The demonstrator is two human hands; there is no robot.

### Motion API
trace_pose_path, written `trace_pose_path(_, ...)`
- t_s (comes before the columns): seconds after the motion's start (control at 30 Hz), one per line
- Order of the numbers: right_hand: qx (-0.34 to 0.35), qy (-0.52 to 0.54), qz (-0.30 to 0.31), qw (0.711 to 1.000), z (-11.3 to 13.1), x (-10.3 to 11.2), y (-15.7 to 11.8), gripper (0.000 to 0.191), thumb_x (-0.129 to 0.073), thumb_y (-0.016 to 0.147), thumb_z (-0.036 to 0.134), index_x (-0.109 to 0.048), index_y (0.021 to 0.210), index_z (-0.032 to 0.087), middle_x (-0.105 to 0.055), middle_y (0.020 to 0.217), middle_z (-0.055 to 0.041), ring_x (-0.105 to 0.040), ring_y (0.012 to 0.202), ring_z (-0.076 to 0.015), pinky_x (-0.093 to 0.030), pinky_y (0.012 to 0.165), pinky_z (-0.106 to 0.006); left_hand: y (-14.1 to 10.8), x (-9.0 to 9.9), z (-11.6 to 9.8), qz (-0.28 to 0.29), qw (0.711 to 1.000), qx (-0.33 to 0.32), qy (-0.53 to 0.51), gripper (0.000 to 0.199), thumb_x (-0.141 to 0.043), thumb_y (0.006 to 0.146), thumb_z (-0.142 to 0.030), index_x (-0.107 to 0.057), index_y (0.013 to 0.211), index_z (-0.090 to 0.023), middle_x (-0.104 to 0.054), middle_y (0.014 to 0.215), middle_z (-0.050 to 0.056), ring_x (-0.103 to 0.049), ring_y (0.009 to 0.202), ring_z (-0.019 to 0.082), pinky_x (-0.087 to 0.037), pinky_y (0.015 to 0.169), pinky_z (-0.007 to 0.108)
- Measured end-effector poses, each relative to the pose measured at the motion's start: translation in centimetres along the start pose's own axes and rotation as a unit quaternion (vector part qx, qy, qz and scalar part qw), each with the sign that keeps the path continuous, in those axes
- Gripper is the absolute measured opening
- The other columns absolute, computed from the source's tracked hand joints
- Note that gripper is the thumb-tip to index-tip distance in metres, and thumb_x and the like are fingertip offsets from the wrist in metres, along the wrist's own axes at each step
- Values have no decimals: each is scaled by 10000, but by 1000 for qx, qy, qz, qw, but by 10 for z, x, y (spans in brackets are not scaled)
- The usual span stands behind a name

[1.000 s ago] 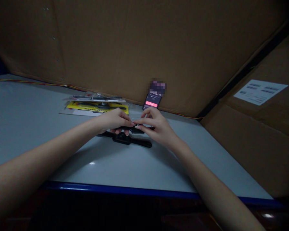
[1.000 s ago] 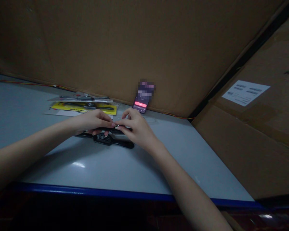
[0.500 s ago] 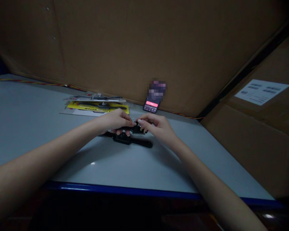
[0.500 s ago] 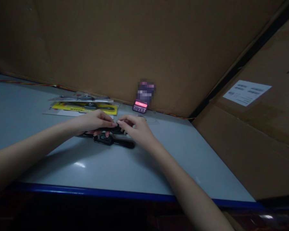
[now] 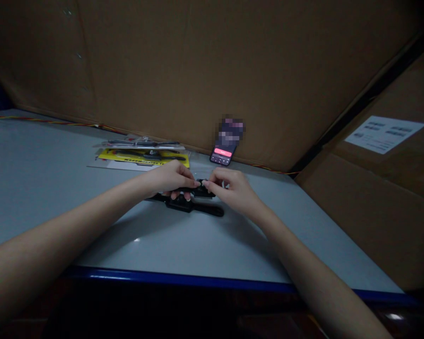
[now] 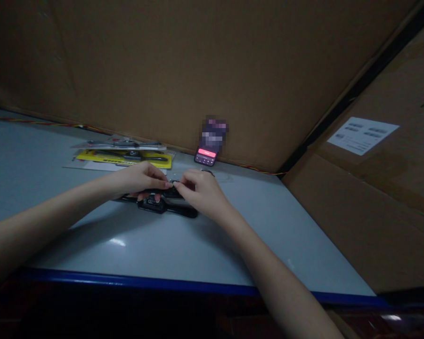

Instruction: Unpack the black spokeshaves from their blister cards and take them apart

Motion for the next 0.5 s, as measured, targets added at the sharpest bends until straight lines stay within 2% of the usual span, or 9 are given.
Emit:
trace_pose_path(0.07, -15, 88, 37, 995, 1, -1, 0, 223, -492, 853, 257, -635, 708, 167, -566, 637, 4, -498, 594, -104, -355, 557, -237, 0, 1, 1, -3, 1000, 3, 3, 274, -587, 740, -414, -629, 751, -144, -633, 608, 2, -410, 355, 56, -236, 330, 197)
trace_pose_path(0.13, -3, 114, 45, 992, 3, 2, -1, 195, -487, 857, 243, -670, 831, 183, -588, 708, -4, -522, 640, -108, -376, 579, -234, 1, 2, 3, -8, 1000, 7, 0, 273, -587, 740, -413, -630, 751, -143, -633, 607, 4, -405, 351, 57, -236, 331, 200)
trace_pose_path(0.27, 65, -16, 16, 998, 5, 10, -2, 170, -550, 819, 233, -671, 938, 218, -561, 770, -12, -510, 705, -123, -368, 620, -246, 2, 4, 5, -17, 1000, 11, -14, 260, -593, 732, -402, -614, 722, -143, -636, 612, 9, -386, 339, 49, -235, 335, 200)
trace_pose_path(0.4, 76, -128, -1, 989, 2, 8, -1, 128, -570, 815, 295, -643, 815, 190, -542, 711, -4, -500, 713, -135, -337, 667, -273, 1, 2, 3, -15, 1000, 3, -8, 261, -586, 738, -404, -608, 712, -145, -634, 610, 10, -389, 341, 47, -240, 333, 193)
trace_pose_path(0.5, 61, -178, -14, 982, 3, 4, 0, 194, -542, 822, 275, -562, 657, 175, -521, 649, 7, -475, 665, -127, -294, 644, -280, 2, 0, 2, -6, 1000, -2, 12, 278, -570, 751, -423, -615, 727, -150, -644, 620, 6, -413, 342, 55, -250, 331, 201)
Point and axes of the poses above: each hand's wrist, its own y-axis towards the middle knuckle, its own x-axis out of the back of the hand, z = x × y, the point moved 6 cm from there along y, towards the middle knuckle
